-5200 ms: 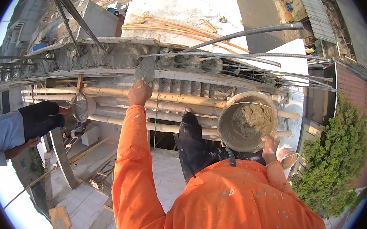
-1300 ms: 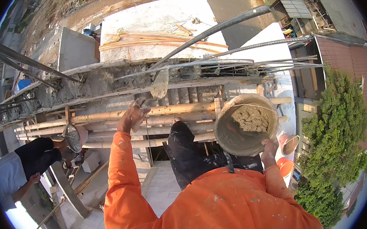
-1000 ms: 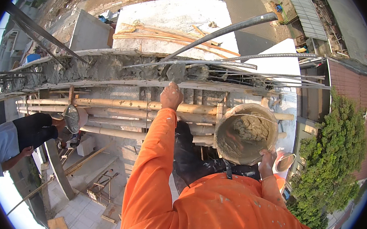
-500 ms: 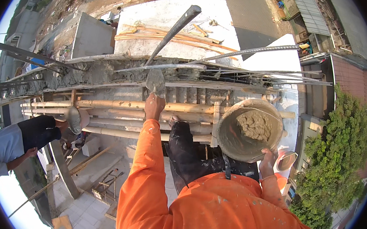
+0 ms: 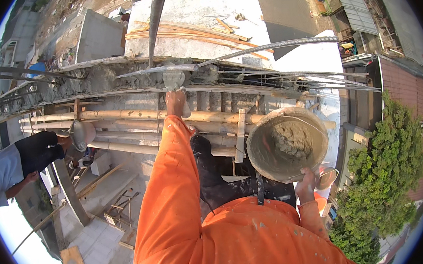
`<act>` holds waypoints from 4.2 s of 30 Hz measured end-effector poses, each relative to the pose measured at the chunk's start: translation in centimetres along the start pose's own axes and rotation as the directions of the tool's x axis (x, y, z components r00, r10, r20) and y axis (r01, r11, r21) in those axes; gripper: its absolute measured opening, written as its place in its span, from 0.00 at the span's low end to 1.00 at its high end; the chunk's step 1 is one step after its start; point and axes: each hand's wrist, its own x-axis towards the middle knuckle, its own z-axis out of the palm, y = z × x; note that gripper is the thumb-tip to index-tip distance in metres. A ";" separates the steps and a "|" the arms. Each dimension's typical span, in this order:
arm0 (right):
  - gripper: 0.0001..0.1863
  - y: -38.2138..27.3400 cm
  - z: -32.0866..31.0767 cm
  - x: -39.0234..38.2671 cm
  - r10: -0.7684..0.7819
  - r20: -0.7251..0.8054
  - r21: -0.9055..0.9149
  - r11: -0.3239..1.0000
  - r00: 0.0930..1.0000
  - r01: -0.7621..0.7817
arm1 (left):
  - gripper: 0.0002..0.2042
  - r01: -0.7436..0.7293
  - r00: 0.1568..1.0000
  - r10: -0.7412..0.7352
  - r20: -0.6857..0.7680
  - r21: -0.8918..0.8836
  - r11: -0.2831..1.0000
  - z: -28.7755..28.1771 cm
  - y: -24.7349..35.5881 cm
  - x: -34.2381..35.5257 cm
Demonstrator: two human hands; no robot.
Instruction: The person applies wet mortar to a brick wall using a trowel and a bucket, then positions and secures rebar into the wet cement.
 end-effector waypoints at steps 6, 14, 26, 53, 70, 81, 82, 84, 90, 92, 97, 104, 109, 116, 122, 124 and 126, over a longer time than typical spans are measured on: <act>0.26 -1.2 1.1 -0.9 -0.085 0.073 0.040 0.996 0.994 0.082 | 0.10 0.677 0.733 -0.575 0.364 -0.299 0.673 -3.7 0.5 -5.1; 0.24 -0.4 0.8 0.6 -0.156 0.121 -0.020 0.987 0.980 0.159 | 0.10 0.147 0.978 -0.083 0.191 -0.354 0.924 1.2 7.4 -6.0; 0.19 1.2 2.6 -1.6 -0.223 0.287 0.221 0.962 0.932 0.162 | 0.18 -0.059 0.769 0.208 0.604 -0.257 0.965 -17.8 15.2 -12.1; 0.11 1.0 2.9 -2.7 -0.073 0.112 -0.044 0.996 0.991 0.078 | 0.19 -0.274 0.551 0.698 0.458 -0.691 0.669 -11.3 25.6 -11.3; 0.15 2.4 4.7 -1.3 -0.238 0.174 -0.041 0.968 0.955 0.249 | 0.12 0.405 0.867 0.125 0.482 -0.828 0.388 -10.6 -4.6 -7.0; 0.21 1.5 7.0 -3.7 -0.174 0.204 -0.138 0.969 0.963 0.204 | 0.18 0.297 0.952 -0.150 0.265 -0.702 0.647 -9.4 -3.9 -6.2; 0.22 1.5 7.2 -3.7 -0.163 0.196 -0.166 0.966 0.967 0.197 | 0.19 0.368 0.922 -0.195 0.335 -0.600 0.710 -9.6 -3.5 -5.9; 0.22 1.4 7.2 -3.7 -0.160 0.220 -0.170 0.965 0.962 0.200 | 0.16 0.430 0.892 -0.284 0.352 -0.470 0.771 -9.2 -3.9 -4.1; 0.21 0.7 7.1 -4.1 -0.172 0.342 -0.310 0.907 0.924 0.284 | 0.14 0.470 0.872 -0.411 0.265 -0.221 0.855 -4.3 -5.9 -2.3; 0.19 0.5 7.1 -4.2 -0.151 0.334 -0.142 0.968 0.930 0.209 | 0.13 0.315 0.929 -0.272 0.251 -0.150 0.937 -3.0 -5.0 -3.9; 0.17 0.6 6.5 -3.6 -0.174 0.288 -0.117 0.970 0.942 0.215 | 0.08 0.081 0.996 -0.083 -0.007 -0.169 0.982 -2.3 -5.1 -4.8; 0.16 0.9 4.2 -1.9 -0.070 0.130 -0.189 0.977 0.989 0.094 | 0.03 -0.227 0.972 0.227 0.059 0.002 0.974 3.8 -2.2 -1.9; 0.18 0.8 3.7 -1.0 -0.077 0.074 -0.164 0.982 0.994 0.089 | 0.11 0.229 0.960 -0.173 0.220 -0.266 0.936 4.0 2.3 -4.8; 0.13 0.6 2.9 0.1 -0.104 0.019 -0.203 0.973 0.994 0.105 | 0.13 0.579 0.784 -0.513 0.350 -0.110 0.808 -6.1 -4.7 -4.0; 0.20 0.7 3.3 0.2 -0.158 0.106 -0.134 0.976 0.982 0.171 | 0.12 0.653 0.750 -0.614 0.246 -0.127 0.747 -12.0 -9.4 -6.1; 0.24 0.6 3.8 -0.1 -0.188 0.123 -0.099 0.975 0.974 0.200 | 0.11 0.610 0.789 -0.584 0.192 -0.131 0.782 -11.5 -7.9 -6.3; 0.27 0.5 4.5 -0.5 -0.171 0.105 -0.113 0.977 0.980 0.183 | 0.11 0.484 0.851 -0.416 0.320 -0.174 0.857 -10.4 -7.0 -6.0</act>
